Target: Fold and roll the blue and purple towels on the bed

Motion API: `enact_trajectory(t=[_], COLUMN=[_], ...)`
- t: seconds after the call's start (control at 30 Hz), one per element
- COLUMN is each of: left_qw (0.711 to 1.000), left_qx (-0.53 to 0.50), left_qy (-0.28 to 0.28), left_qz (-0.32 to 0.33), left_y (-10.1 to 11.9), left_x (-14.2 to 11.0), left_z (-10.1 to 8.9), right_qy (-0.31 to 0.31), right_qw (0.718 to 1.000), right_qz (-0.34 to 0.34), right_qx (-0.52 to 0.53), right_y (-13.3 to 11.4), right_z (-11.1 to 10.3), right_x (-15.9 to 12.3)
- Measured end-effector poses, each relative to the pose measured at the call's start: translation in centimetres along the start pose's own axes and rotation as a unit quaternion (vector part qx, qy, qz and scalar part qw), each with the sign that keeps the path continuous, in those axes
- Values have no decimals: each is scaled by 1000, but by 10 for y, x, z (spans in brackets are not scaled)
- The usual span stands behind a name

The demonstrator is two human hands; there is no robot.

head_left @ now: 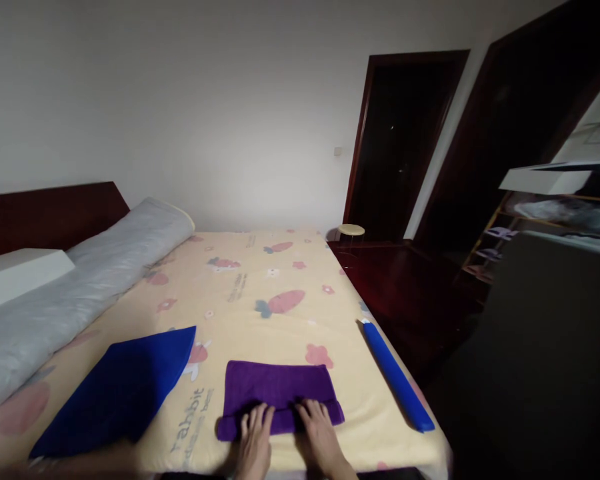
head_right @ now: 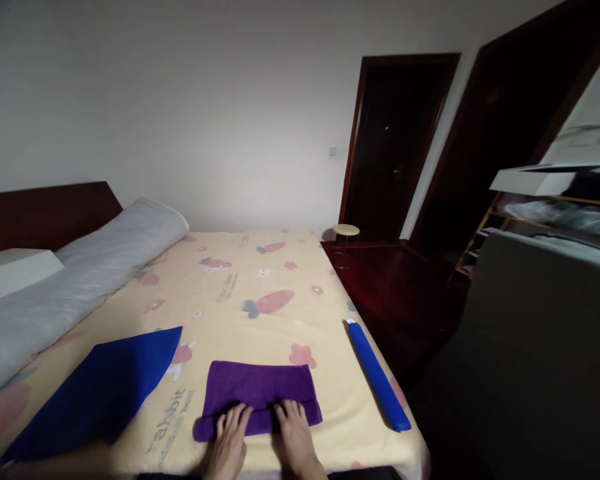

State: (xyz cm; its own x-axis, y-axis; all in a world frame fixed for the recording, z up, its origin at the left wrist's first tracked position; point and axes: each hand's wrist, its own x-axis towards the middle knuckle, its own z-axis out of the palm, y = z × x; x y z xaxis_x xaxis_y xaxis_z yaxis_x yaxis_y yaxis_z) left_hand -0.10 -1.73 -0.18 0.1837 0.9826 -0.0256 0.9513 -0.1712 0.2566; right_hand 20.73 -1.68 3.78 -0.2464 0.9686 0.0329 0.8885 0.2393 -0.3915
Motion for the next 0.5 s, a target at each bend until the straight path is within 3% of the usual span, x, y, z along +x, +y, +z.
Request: enact_trajectory(t=[0.07, 0.17, 0.37, 0.5], left_qw=[998, 997, 999, 989], left_qx=[-21, -33, 5, 49], left_qy=[-52, -61, -3, 89], left_qz=[32, 24, -34, -112], left_y=[13, 16, -30, -51], left_x=[7, 12, -5, -16], left_z=[7, 6, -21, -16], right_qy=[-33, -46, -11, 35], right_qw=[998, 996, 1000, 998], right_qz=[-43, -57, 19, 43], right_qx=[28, 48, -7, -29], right_y=[-15, -15, 41, 52], right_z=[4, 9, -3, -4], right_x=[5, 6, -7, -14])
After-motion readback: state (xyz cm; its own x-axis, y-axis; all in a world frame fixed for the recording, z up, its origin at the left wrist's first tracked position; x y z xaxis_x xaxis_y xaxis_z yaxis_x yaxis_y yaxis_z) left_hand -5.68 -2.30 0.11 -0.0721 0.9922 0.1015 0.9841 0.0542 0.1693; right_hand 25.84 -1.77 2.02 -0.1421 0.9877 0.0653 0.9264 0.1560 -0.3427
